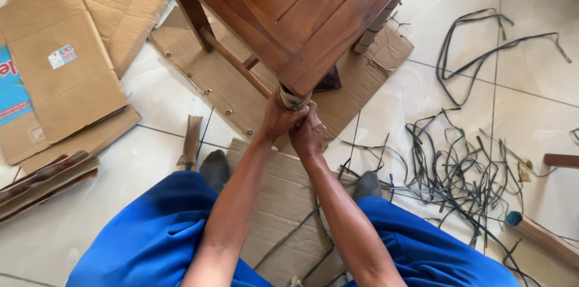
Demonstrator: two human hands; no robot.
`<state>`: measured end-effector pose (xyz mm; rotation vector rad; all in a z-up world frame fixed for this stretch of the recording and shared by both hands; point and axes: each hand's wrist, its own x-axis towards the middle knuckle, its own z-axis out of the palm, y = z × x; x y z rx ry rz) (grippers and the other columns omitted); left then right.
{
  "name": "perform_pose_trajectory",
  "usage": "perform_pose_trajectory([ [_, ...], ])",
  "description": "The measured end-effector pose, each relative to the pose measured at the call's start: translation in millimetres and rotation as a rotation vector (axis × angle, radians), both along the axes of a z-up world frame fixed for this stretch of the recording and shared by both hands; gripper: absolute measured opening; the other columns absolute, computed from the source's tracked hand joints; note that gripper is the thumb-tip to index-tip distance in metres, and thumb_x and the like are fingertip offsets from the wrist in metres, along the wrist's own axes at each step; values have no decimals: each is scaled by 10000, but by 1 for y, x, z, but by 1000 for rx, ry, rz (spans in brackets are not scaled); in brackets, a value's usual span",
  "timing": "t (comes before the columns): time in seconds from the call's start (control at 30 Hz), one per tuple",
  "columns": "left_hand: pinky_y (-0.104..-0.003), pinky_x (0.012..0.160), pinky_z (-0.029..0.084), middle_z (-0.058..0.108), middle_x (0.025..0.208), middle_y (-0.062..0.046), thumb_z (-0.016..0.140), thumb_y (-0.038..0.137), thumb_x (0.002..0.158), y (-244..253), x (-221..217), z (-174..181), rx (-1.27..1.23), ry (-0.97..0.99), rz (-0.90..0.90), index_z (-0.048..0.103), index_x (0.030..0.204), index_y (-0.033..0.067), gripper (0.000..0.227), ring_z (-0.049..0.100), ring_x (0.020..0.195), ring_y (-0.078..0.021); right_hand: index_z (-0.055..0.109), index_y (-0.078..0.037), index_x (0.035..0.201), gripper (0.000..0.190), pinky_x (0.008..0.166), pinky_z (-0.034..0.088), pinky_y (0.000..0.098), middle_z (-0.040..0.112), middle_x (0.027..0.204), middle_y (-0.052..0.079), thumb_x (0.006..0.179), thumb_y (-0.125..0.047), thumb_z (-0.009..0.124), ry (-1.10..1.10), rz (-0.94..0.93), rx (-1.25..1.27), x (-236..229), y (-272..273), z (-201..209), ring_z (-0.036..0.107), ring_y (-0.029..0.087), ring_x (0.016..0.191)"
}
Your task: The person wraps black plastic strips around the legs of a wooden chair and ties them to secure cardboard protectors, then adjusts the position of the chair.
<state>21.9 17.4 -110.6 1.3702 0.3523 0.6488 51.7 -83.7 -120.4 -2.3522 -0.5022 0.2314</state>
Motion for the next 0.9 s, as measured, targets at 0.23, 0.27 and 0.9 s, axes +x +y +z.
perform_pose_trajectory([
  [0.23, -455, 977, 518, 741, 1112, -129, 877, -78, 629, -1, -5, -10, 49, -101, 1, 645, 1197, 43, 626, 638, 1095, -182, 447, -155, 1357, 608, 837, 544, 670, 736, 1094, 215, 818, -211, 723, -105, 153, 21, -4, -23, 7, 705, 486, 1008],
  [0.27, -486, 970, 503, 733, 1119, -143, 874, -11, 631, -5, -6, -7, 69, -66, 36, 646, 1218, 62, 634, 641, 1106, -201, 477, -121, 1364, 568, 870, 530, 683, 687, 1225, 230, 855, -218, 709, -94, 213, 84, -3, -31, 1, 665, 505, 1077],
  [0.9, -440, 1015, 508, 722, 1175, -28, 797, 517, 793, -120, -86, -281, 368, 985, 70, 707, 1208, 282, 485, 668, 1179, -281, 722, -264, 1227, 341, 1031, 498, 596, 528, 1469, 69, 904, -369, 692, 88, -281, -443, 48, -255, -171, 587, 404, 1275],
])
